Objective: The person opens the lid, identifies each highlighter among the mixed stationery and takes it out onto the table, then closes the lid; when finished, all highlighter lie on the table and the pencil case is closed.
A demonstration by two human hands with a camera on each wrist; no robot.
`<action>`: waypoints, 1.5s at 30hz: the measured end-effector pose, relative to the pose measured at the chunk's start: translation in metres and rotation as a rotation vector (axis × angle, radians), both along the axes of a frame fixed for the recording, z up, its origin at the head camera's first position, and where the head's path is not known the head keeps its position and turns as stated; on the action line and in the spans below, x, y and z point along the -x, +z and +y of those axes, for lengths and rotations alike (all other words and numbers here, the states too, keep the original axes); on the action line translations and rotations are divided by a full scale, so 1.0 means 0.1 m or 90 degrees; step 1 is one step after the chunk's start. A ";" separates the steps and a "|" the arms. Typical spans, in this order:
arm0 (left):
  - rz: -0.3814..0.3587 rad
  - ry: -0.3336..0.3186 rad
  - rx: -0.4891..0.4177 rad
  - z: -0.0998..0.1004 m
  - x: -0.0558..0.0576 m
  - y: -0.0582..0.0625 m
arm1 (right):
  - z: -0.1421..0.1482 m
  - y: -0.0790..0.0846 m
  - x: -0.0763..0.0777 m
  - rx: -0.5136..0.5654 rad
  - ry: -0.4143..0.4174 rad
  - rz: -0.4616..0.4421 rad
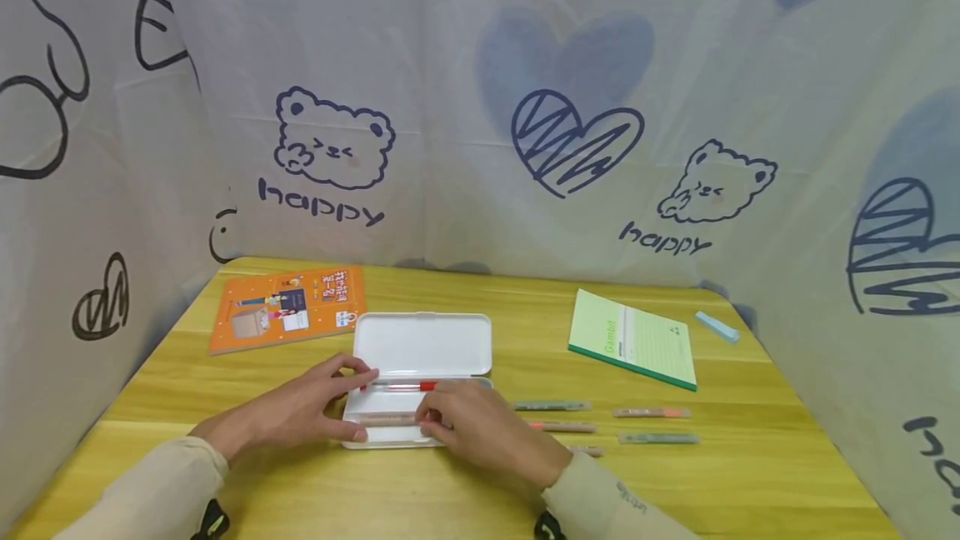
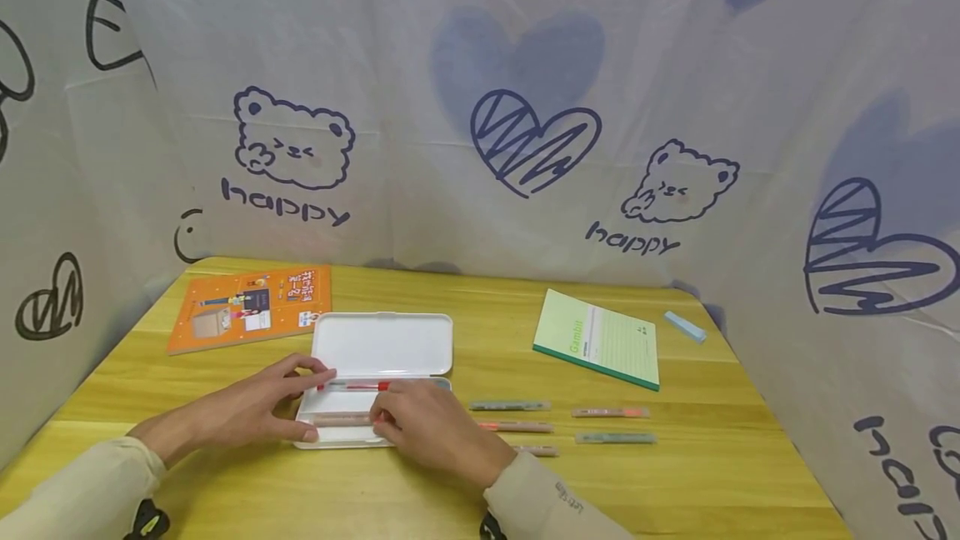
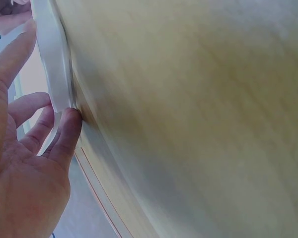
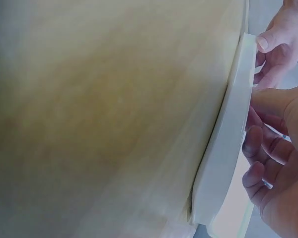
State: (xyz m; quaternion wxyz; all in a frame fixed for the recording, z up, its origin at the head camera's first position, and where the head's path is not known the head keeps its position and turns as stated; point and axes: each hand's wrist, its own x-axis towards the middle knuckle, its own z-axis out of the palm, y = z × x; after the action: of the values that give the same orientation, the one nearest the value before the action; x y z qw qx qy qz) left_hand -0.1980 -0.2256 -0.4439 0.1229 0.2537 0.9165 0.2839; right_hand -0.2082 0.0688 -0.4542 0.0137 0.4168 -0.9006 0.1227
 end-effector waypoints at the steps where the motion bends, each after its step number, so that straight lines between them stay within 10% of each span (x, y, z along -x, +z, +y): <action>1: 0.001 0.000 0.001 0.00 0.00 0.00 | 0.00 0.00 0.00 0.001 -0.002 0.001; 19: -0.016 -0.001 -0.002 0.03 -0.01 -0.04 | -0.03 0.11 0.02 -0.071 -0.022 -0.010; 26: 0.009 -0.004 0.004 0.03 -0.02 -0.03 | 0.13 0.18 0.05 0.002 -0.040 0.009; 45: 0.002 0.004 0.014 0.02 0.00 0.00 | 2.24 0.46 0.03 0.193 -0.158 -0.031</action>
State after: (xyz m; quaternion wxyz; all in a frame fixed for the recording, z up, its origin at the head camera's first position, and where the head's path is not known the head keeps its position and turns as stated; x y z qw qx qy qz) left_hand -0.1984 -0.2240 -0.4438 0.1235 0.2500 0.9204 0.2742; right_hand -0.2114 0.2925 -0.4087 0.0694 0.2927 -0.9163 0.2642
